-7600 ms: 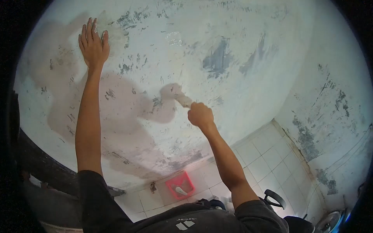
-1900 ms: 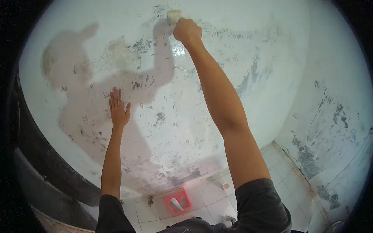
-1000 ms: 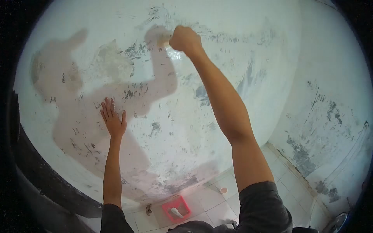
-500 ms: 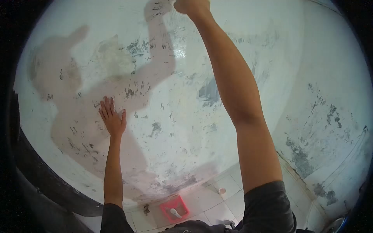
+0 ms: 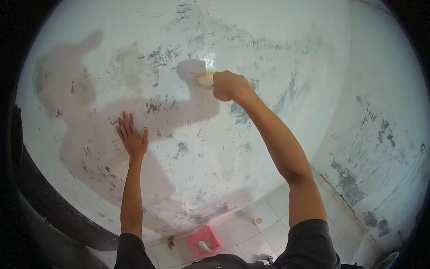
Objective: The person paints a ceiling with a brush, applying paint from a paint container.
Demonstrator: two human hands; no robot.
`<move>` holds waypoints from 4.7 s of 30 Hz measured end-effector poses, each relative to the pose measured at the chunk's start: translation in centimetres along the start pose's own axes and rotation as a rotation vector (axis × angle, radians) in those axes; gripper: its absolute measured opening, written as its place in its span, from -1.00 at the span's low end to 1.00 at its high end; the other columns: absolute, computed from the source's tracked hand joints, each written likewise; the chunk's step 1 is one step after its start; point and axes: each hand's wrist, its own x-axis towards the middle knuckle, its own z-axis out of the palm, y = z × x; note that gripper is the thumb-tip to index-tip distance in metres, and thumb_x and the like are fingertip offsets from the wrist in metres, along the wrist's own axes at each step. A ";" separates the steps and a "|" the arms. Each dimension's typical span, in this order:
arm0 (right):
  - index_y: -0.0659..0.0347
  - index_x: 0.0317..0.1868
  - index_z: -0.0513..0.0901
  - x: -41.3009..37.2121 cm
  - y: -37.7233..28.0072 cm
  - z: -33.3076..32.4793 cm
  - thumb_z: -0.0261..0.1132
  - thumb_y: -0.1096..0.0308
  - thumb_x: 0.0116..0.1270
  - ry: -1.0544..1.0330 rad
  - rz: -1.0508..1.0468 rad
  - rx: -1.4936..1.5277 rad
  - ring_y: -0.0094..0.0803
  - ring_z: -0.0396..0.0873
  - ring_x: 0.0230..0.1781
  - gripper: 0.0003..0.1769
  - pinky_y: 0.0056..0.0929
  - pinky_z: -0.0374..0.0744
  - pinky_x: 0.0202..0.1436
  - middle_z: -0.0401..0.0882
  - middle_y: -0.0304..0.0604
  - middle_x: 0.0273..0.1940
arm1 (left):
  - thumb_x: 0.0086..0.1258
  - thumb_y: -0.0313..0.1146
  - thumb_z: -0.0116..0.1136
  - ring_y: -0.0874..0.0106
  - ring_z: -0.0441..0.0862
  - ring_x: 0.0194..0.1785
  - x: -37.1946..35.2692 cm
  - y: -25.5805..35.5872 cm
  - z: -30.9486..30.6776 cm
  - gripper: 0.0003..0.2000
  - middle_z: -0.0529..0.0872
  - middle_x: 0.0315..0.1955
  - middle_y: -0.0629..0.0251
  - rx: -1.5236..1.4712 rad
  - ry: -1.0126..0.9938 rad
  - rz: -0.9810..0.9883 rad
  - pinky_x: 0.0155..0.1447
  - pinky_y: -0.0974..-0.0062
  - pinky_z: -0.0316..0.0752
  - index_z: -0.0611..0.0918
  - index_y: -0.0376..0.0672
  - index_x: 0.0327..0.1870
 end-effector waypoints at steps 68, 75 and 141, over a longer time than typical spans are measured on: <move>0.34 -0.15 0.62 5.9 -6.4 -6.0 0.16 0.37 0.09 0.467 0.109 0.125 0.09 0.63 -0.13 -0.68 -0.06 0.57 -0.05 0.65 0.16 -0.16 | 0.40 0.06 -0.14 0.13 -0.07 0.53 -0.2 -0.3 0.7 -0.36 0.10 0.47 0.20 0.061 0.018 -0.002 0.51 0.04 -0.18 0.26 -0.14 0.41; 0.34 -0.12 0.60 6.7 -5.8 -9.5 0.12 0.38 0.22 0.607 0.137 0.151 0.05 0.61 -0.04 -0.72 -0.08 0.58 0.01 0.63 0.21 -0.11 | 0.37 0.05 -0.10 0.14 -0.03 0.53 -0.2 -0.3 0.4 -0.37 0.14 0.46 0.22 0.098 -0.010 -0.013 0.51 0.05 -0.14 0.31 -0.14 0.39; 0.21 -0.01 0.63 -60.0 37.2 92.0 0.12 0.23 0.18 -1.091 1.019 0.399 -0.04 0.60 0.03 -0.59 -0.10 0.55 0.08 0.62 0.05 0.02 | 0.06 0.01 0.34 0.09 0.51 0.10 -94.0 54.3 27.7 -0.22 0.48 0.13 0.11 -0.514 -1.794 0.488 0.07 0.14 0.49 0.35 -0.28 0.26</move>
